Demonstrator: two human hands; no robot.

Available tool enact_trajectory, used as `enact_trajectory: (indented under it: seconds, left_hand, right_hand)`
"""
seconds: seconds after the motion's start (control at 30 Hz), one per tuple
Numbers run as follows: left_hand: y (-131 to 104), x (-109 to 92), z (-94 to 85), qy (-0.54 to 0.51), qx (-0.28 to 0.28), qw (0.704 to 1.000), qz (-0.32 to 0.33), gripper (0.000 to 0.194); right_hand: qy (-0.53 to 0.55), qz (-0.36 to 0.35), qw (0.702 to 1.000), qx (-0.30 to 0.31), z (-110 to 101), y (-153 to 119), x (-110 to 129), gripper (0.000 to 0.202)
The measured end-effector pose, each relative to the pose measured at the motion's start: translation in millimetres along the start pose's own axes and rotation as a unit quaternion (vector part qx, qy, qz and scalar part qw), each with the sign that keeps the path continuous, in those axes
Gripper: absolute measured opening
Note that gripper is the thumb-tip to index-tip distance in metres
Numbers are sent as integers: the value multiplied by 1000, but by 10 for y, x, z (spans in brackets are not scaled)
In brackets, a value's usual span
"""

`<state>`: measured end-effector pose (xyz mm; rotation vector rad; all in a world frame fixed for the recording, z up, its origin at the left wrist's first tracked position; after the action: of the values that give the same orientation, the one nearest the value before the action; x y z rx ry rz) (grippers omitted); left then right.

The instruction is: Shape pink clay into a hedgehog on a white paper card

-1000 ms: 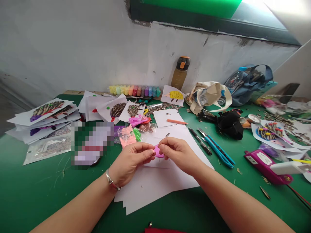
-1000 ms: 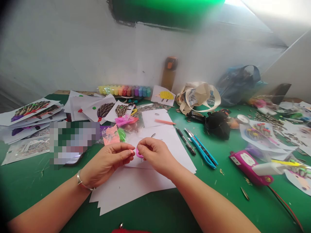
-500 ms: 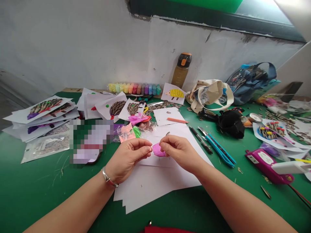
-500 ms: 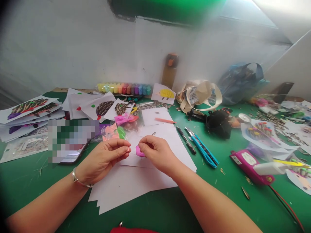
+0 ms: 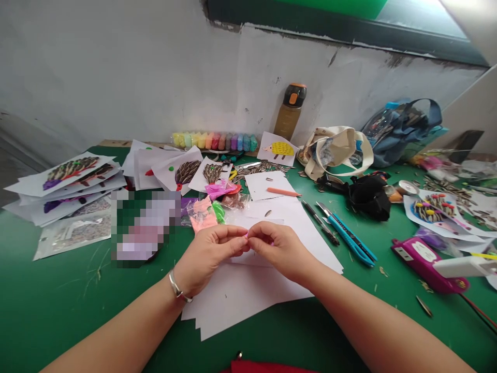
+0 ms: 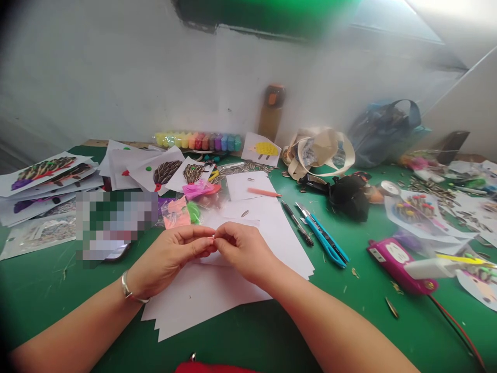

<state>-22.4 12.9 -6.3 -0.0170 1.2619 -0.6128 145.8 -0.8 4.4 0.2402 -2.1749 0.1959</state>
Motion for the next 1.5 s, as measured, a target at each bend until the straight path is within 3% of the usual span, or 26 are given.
enact_trajectory:
  seconds: [0.3,0.53,0.8,1.1,1.23,1.5]
  left_hand:
    - [-5,-61,-17,14,-45,998,46,31]
    - [-20,-63,-5,9,-41,998,49,30]
    - [-15,-23,11,5,-6,1000,25,34]
    - [-20,-29,20,16,-20,1000,6,41]
    - [-25,-50,18,18,-38,999,3,41]
    - [-27,3,2,6,-11,1000,-12,58]
  right_hand:
    - [57,34,998,-1,-92,5,-36,13]
    - [8,16,1000,13,-58,-33,11,16]
    - [-76,-14,997,-18,-2,1,-25,14]
    - [31,45,998,12,-23,11,-35,8]
    - [66,51,996,33,-12,4,-26,15]
    - [-42,-37,997,-53,16,25,-19,15]
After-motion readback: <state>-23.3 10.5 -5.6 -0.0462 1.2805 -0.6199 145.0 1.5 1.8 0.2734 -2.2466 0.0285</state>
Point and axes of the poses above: each hand's wrist, its own y-axis towards the middle knuckle, its own z-axis out of the palm, x = y × z, the point moved 3 cm from there along y, towards the middle knuckle, and after that the axes turned 11 degrees about -y, right-handed, at the moved point
